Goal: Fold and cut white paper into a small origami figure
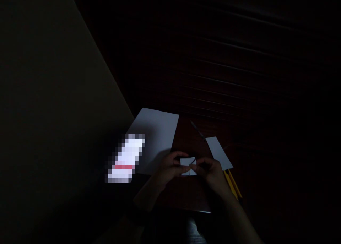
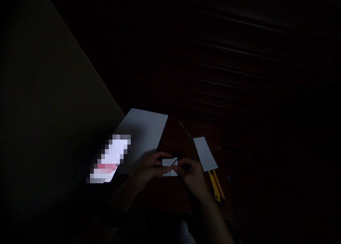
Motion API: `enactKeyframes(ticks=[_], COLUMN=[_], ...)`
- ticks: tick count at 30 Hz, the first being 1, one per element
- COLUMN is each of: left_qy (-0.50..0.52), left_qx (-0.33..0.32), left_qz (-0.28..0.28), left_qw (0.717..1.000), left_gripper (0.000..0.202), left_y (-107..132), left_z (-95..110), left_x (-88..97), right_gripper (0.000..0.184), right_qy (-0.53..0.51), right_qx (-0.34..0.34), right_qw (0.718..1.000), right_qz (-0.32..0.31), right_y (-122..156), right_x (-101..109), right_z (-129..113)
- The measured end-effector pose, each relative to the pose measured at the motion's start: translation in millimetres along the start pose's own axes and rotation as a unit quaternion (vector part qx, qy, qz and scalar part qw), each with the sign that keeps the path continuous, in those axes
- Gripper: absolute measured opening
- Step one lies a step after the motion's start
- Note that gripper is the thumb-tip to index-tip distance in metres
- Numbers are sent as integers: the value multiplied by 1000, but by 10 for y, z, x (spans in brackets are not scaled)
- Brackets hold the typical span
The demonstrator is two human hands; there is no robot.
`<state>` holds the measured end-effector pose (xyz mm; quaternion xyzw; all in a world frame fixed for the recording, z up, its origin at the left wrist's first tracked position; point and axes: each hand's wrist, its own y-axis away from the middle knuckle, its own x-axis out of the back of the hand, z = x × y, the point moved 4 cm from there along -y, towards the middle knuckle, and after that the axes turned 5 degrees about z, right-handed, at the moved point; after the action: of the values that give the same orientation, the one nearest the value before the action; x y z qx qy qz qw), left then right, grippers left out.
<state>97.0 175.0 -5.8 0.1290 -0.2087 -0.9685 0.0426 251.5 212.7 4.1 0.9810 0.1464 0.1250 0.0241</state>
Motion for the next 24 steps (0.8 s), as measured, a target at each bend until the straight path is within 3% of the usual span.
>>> enactKeyframes(ticks=[4,9,13,18,24], left_qy=[-11,-12,-2,16,2], left_qx=[-6,10,8,1,22], left_qz=[-14,10,24,26,26], left_qw=[1000,1000,1000,1000,999], left_gripper=[44,48,47,44,47], left_y=[-40,-88,-48,-30,-66], left_z=[-56,-110,-58,-59,-97], left_x=[-8,-14,-2,3,-3], right_gripper=[13,16,19,9,10], right_qy=[3,-4,-7,-19,-23], right_qx=[-15,-26,-11,35,38], right_qw=[1000,999,999,998,999], right_qz=[15,39,39,42,28], right_y=[5,43,52,15,-21], right_x=[-4,-18,-33,-4,11], right_z=[55,76,26,-53,-43])
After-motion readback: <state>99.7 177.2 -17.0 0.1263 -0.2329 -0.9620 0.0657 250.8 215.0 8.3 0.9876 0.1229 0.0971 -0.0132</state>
